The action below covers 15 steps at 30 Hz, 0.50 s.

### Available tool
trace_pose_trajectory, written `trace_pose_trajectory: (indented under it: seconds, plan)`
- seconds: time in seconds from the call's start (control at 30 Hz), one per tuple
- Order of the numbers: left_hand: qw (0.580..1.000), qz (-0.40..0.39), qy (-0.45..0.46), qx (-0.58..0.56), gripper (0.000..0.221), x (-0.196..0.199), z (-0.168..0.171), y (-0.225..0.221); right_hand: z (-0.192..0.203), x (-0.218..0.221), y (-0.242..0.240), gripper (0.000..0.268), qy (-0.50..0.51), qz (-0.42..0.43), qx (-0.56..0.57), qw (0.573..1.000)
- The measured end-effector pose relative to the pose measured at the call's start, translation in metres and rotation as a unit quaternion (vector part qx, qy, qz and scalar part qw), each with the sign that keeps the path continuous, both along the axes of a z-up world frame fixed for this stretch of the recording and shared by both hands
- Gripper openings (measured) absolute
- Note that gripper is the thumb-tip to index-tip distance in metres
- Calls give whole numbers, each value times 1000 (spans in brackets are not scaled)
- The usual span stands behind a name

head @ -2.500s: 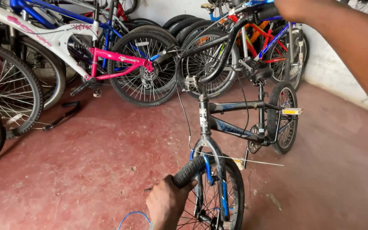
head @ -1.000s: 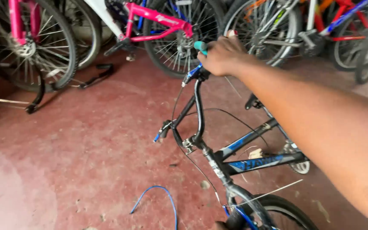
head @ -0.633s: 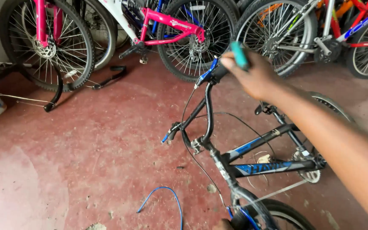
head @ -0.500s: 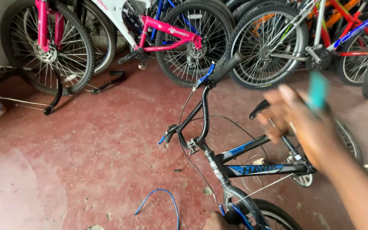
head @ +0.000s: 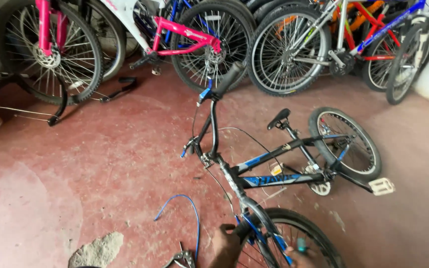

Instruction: Installing and adjusting a brake or gear cable on a bicycle using pliers to pull it taut.

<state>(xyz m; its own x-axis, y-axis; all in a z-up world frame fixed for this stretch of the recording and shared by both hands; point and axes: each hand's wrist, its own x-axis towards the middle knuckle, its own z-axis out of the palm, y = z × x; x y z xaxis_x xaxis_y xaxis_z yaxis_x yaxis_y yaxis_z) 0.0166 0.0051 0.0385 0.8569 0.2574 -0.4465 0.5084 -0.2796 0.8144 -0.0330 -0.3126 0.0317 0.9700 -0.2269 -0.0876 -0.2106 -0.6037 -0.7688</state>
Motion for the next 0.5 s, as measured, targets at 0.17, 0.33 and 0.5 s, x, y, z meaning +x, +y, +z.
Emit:
trace_pose_trajectory:
  seconds: [0.17,0.33,0.5]
  plan:
    - [993,-34,77,-79,47,-3,111,22,60,-33,91,27,217,-120,334,909]
    - [982,-75,69,-161,37,-6,129,41,139,-52,158,55,296,-139,330,886]
    - [990,96,84,-59,22,-33,66,73,52,-34,146,33,264,-142,360,884]
